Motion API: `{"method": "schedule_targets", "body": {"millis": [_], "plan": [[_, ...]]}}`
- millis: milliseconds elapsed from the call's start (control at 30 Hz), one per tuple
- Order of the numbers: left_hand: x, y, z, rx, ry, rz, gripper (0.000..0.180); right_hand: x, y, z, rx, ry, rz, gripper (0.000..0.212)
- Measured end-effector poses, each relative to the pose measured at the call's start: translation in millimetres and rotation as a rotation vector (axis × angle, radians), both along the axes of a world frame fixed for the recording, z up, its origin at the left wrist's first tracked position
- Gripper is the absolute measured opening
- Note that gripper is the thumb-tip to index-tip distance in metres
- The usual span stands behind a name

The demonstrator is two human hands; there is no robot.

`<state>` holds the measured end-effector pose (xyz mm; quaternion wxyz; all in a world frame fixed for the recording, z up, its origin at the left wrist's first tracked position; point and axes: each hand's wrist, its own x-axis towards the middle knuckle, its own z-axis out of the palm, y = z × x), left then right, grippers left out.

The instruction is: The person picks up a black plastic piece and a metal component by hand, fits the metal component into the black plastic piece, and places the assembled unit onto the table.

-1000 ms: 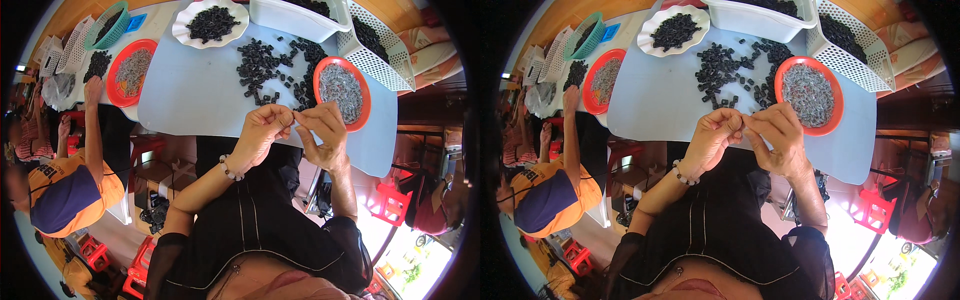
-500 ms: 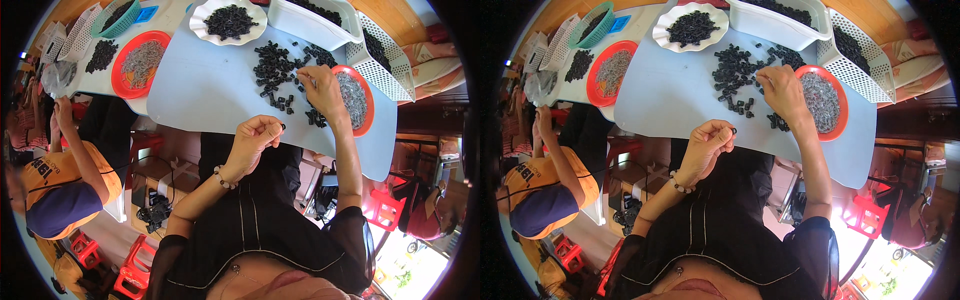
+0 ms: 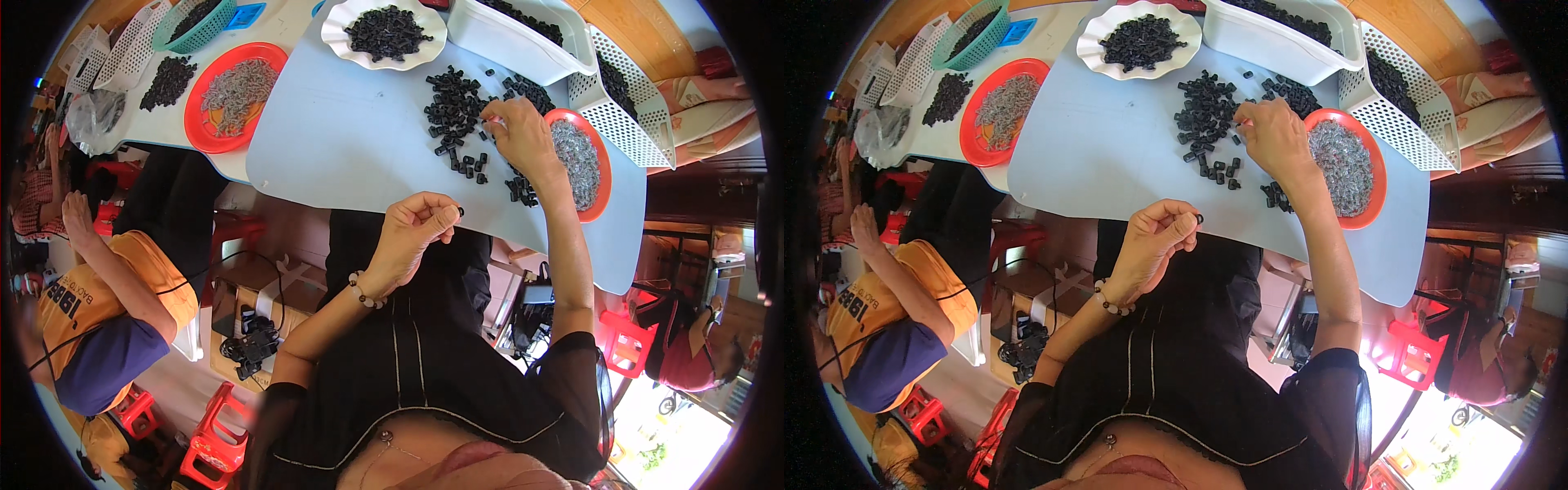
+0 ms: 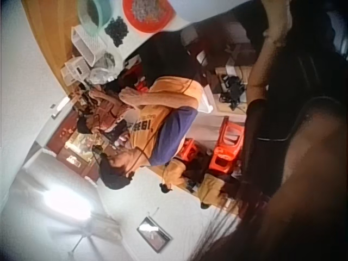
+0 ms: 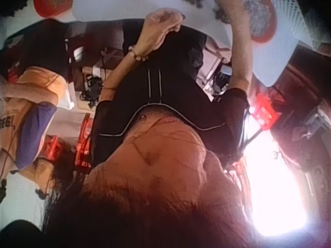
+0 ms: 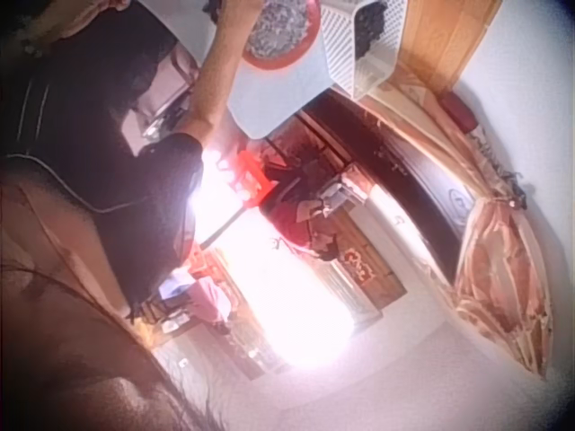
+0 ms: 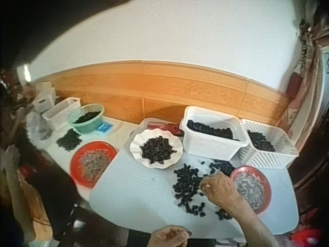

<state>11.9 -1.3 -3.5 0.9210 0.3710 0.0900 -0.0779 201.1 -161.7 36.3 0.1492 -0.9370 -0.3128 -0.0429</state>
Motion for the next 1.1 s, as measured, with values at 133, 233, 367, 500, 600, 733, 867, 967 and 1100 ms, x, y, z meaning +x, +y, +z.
{"method": "schedule_targets", "body": {"millis": [133,233,367,500,600,733,867,967,1100], "plan": [[0,0,0,0.020,-0.001,-0.006,0.016,2,-3,-1,0.051,0.003,-0.006,0.016],[0,0,-1,0.011,0.001,-0.014,0.016,-1,-6,6,0.209,0.064,-0.025,0.019],[0,0,0,0.012,-0.003,-0.010,0.016,-26,-11,34,0.330,0.367,-0.097,0.021],[-2,1,7,0.070,-0.044,0.001,0.016,-68,-18,34,0.715,0.805,-0.046,0.018],[-2,-2,10,0.112,-0.097,-0.009,0.016,-100,-24,30,0.855,0.936,-0.022,0.015],[-5,-3,13,0.127,-0.138,0.013,0.016,-120,-24,17,1.037,0.995,-0.030,0.012],[-7,-5,14,0.174,-0.173,0.045,0.017,-130,-27,8,1.131,1.074,-0.066,0.025],[-8,-7,12,0.165,-0.196,0.073,0.017,-132,-28,11,1.098,1.116,-0.108,0.029],[-10,-9,13,0.178,-0.217,0.086,0.017,-137,-27,3,1.127,1.137,-0.094,0.029]]}}
